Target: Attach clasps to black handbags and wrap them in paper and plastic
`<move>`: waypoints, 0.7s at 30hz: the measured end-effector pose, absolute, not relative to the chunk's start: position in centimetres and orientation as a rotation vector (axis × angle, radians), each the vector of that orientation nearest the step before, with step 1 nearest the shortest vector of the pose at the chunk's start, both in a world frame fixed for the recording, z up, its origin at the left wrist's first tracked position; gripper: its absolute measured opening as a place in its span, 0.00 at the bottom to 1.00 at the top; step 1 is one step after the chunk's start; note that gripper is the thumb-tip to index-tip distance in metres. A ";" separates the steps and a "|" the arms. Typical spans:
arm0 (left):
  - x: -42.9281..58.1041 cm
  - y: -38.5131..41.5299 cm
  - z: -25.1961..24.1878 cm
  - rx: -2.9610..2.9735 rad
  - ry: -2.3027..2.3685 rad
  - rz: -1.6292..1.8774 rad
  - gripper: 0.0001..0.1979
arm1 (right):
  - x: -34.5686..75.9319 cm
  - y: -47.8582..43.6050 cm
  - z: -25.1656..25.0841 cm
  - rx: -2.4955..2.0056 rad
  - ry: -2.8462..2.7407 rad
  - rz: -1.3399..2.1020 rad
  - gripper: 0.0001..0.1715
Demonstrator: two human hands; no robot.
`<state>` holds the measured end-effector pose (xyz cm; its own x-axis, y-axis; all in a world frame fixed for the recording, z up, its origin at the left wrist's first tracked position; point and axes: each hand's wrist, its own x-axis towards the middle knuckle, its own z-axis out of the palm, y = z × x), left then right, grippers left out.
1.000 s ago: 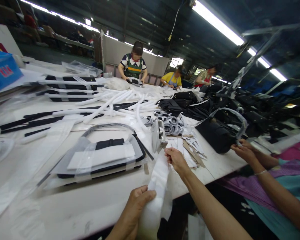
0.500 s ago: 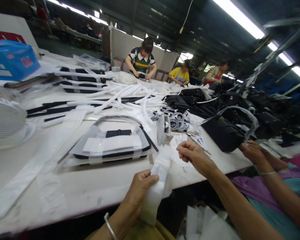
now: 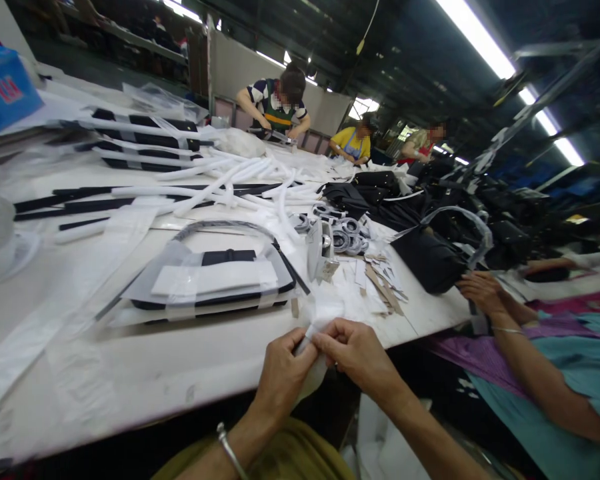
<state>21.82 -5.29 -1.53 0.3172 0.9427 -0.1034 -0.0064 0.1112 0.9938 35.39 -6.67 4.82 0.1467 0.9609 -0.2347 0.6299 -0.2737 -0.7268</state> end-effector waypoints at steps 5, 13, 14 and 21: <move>21.9 -5.4 -1.5 1.234 1.028 0.954 0.13 | 36.2 -6.7 4.4 -2.088 -1.546 0.779 0.20; 21.7 -4.6 -1.7 0.824 0.791 0.809 0.19 | 39.1 -7.3 2.9 -1.798 -1.319 1.167 0.21; 21.7 -4.4 -1.8 0.729 0.773 0.803 0.20 | 39.4 -7.5 2.7 -1.723 -1.252 1.247 0.22; 21.9 -4.0 -2.1 0.757 0.788 0.833 0.19 | 37.9 -7.6 2.2 -1.556 -1.071 1.254 0.24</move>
<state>21.94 -4.02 -2.14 0.4398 0.8487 -0.2937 -0.3402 0.4600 0.8202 37.88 -7.60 2.24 0.1315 0.9564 -0.2608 0.1084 -0.2754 -0.9552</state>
